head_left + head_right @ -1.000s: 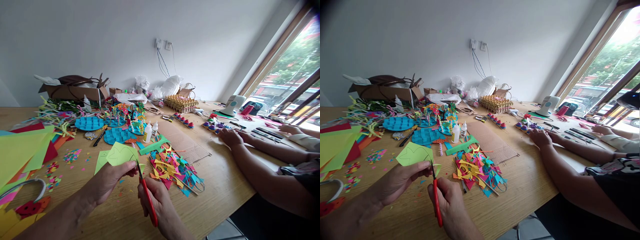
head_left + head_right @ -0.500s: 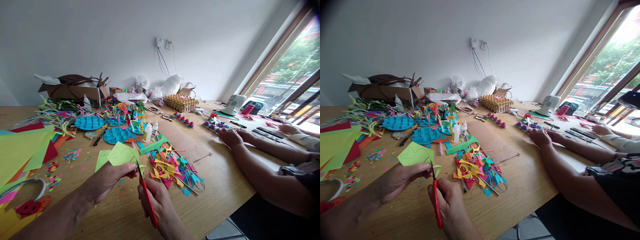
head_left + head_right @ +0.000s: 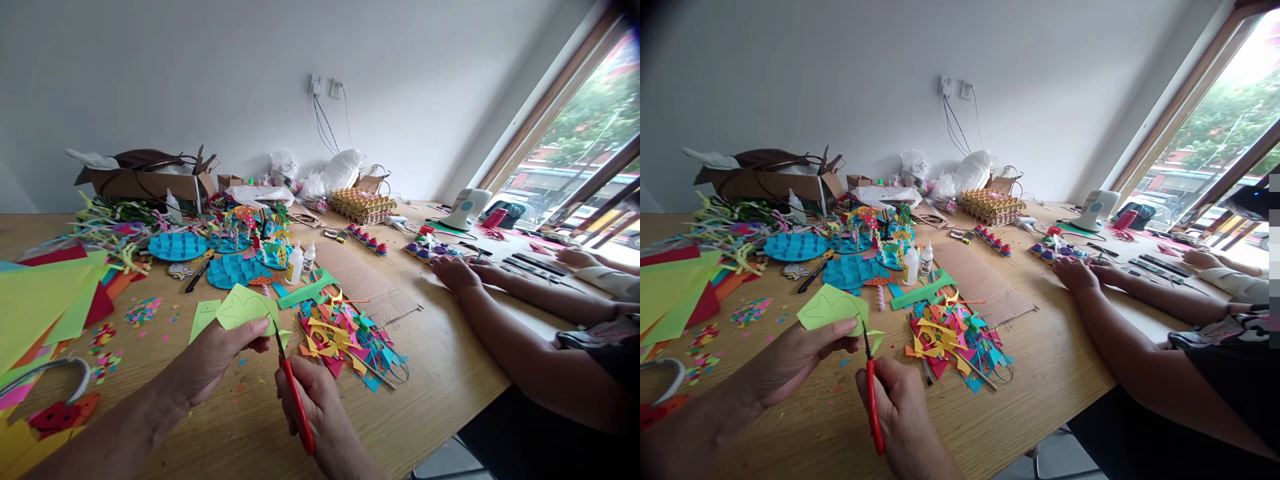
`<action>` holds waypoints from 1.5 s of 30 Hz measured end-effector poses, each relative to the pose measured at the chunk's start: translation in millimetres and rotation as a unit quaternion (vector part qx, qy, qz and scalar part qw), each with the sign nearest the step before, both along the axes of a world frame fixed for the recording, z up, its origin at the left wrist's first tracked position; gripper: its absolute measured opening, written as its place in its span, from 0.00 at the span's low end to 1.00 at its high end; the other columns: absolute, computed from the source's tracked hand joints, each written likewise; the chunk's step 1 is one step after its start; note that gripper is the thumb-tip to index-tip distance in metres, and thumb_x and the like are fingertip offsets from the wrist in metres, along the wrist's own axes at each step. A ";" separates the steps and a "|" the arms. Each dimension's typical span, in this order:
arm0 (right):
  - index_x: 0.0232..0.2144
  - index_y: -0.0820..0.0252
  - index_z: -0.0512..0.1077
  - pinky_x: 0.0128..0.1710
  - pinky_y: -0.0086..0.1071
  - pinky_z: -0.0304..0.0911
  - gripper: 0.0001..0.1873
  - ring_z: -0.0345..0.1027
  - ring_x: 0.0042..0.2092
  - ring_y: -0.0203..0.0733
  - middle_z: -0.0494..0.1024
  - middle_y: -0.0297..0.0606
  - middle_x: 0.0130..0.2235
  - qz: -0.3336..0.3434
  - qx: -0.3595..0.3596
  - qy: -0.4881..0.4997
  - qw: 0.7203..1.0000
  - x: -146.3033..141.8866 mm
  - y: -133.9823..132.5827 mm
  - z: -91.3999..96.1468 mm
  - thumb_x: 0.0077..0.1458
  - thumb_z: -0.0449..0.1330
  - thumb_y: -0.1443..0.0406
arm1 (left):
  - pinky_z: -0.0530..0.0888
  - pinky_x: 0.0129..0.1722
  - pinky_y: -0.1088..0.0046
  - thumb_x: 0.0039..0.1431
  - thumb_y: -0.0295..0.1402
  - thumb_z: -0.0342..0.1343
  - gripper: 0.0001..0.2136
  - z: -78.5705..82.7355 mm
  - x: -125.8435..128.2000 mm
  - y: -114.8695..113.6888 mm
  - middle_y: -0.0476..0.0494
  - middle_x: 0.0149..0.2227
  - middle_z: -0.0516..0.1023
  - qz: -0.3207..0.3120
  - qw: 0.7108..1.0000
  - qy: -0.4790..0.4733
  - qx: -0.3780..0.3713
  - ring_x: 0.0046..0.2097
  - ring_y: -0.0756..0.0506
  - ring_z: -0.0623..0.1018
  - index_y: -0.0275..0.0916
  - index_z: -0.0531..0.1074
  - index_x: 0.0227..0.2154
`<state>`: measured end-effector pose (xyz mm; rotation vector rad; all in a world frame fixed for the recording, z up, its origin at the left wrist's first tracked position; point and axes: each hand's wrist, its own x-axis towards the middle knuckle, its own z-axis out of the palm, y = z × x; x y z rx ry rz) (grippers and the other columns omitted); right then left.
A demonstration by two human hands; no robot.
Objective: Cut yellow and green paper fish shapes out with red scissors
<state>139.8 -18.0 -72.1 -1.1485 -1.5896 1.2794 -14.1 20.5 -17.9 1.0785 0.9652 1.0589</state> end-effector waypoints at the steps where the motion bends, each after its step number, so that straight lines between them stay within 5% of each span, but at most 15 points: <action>1: 0.20 0.60 0.58 0.18 0.24 0.46 0.20 0.49 0.21 0.30 0.54 0.27 0.19 0.001 0.000 0.003 1.000 -0.2 -0.3 0.6 0.59 0.48 0.54 | 0.70 0.36 0.68 0.50 0.34 0.58 0.05 0.2 0.1 -0.1 0.51 0.28 0.73 0.002 1.000 0.002 -0.001 0.31 0.47 0.72 0.40 0.71 0.29; 18: 0.20 0.60 0.58 0.19 0.25 0.46 0.23 0.49 0.21 0.30 0.55 0.27 0.19 0.001 -0.009 0.016 1.000 -0.1 -1.5 -0.8 0.58 0.47 0.50 | 0.69 0.35 0.69 0.48 0.35 0.58 0.05 0.9 -0.5 -2.7 0.50 0.27 0.73 -0.027 0.999 0.012 -0.018 0.31 0.47 0.72 0.39 0.71 0.27; 45: 0.20 0.59 0.56 0.18 0.24 0.46 0.15 0.50 0.20 0.29 0.55 0.26 0.19 0.020 -0.011 0.024 0.999 0.9 0.5 1.3 0.58 0.48 0.62 | 0.66 0.30 0.74 0.51 0.32 0.54 0.04 2.4 -1.0 -0.4 0.54 0.24 0.70 -0.087 0.995 0.040 0.000 0.28 0.51 0.68 0.39 0.68 0.24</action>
